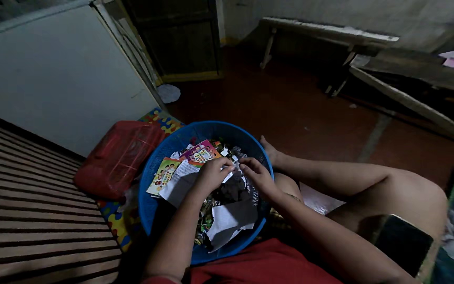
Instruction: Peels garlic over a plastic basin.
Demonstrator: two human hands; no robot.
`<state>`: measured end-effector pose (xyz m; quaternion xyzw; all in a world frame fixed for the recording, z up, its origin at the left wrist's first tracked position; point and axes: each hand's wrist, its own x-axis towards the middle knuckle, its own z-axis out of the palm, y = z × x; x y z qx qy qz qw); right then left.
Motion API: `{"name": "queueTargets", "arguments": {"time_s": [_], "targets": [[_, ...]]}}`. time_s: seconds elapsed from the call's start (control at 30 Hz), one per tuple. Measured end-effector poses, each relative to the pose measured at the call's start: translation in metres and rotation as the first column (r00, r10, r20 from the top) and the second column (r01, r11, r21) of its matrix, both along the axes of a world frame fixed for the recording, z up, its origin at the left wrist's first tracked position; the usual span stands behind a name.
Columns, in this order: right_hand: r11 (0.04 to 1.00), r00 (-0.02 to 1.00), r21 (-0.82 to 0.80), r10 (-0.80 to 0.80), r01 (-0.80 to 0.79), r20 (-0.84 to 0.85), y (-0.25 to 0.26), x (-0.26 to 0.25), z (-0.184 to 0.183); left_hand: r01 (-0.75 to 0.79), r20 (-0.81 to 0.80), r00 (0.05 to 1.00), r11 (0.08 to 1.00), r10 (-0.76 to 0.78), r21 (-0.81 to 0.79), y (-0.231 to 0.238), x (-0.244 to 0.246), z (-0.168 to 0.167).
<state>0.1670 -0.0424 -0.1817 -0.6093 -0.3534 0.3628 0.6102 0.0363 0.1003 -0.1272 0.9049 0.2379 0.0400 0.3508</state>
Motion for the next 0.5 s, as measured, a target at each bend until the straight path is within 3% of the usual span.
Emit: {"name": "queueTargets", "arguments": {"time_s": [0.13,0.23,0.5], "targets": [[1.0,0.997,-0.004,0.005,-0.005,0.076,-0.0011,-0.0017,-0.0006,0.026,0.034,0.999,0.998,-0.024,-0.062,-0.0009,0.0003,-0.0022],[0.996,0.997,0.044,-0.072,0.071,0.007,-0.001,-0.0009,-0.0024,0.031,0.013,0.999,0.995,-0.03,-0.092,-0.0007,0.0005,-0.0012],[0.996,0.997,0.078,-0.055,0.051,0.05,-0.0011,-0.0011,-0.0036,0.06,-0.03,0.998,0.998,-0.06,-0.009,-0.0086,0.003,-0.0002]]}}
